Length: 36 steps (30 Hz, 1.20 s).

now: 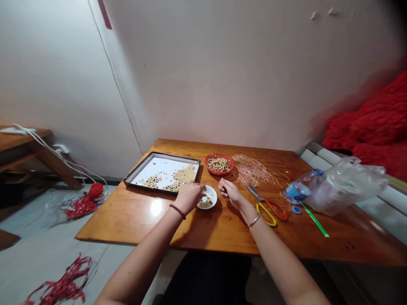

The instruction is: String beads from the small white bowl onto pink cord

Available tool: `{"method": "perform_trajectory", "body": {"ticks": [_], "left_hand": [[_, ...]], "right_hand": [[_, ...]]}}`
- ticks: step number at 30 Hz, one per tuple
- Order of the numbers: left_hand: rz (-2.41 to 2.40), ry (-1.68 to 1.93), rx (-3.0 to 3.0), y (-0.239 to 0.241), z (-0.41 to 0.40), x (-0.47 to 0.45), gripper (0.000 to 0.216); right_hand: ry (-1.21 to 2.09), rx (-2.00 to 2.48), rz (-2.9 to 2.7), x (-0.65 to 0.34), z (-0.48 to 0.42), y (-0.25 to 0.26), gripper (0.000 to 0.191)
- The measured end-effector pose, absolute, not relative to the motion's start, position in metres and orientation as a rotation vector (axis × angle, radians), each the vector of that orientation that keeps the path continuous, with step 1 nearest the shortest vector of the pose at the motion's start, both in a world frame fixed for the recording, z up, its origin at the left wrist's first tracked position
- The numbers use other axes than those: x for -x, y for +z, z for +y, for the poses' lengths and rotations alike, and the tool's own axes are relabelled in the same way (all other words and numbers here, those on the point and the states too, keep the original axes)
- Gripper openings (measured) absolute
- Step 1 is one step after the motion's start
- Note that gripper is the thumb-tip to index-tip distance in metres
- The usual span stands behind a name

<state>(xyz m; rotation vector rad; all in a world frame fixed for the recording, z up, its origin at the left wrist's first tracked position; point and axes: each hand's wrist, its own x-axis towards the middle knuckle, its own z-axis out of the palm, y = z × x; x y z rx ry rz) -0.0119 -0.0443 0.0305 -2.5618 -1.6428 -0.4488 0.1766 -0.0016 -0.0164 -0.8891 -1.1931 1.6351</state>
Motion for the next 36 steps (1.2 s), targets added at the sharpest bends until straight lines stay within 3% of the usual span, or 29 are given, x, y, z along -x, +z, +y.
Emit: {"method": "perform_trajectory", "body": {"ticks": [7, 15, 22, 27, 30, 32, 36], "left_hand": [[-1.470, -0.046, 2.688, 0.010, -0.018, -0.010, 0.013], [-1.124, -0.687, 2.502, 0.019, -0.035, 0.004, 0.021], [-1.097, -0.724, 2.402, 0.011, -0.054, -0.001, 0.025], [-1.146, -0.815, 2.438, 0.024, -0.123, -0.015, 0.033], [-1.210, -1.014, 2.502, 0.015, -0.180, -0.021, 0.026], [-1.356, -0.923, 2.695, 0.002, -0.210, -0.020, 0.017], [-2.005, -0.271, 2.842, -0.027, -0.235, -0.009, 0.037]], "right_hand": [[1.935, 0.696, -0.837, -0.185, 0.002, -0.027, 0.044], [1.889, 0.775, -1.088, -0.179, -0.003, -0.026, 0.032], [2.010, 0.674, -1.088, -0.179, -0.014, -0.027, 0.023], [1.954, 0.647, -0.921, -0.179, -0.015, -0.031, 0.023], [1.872, 0.687, -0.976, -0.179, -0.013, -0.030, 0.025], [1.836, 0.695, -1.011, -0.179, -0.012, -0.030, 0.027], [1.790, 0.666, -1.025, -0.178, -0.009, -0.033, 0.027]]}}
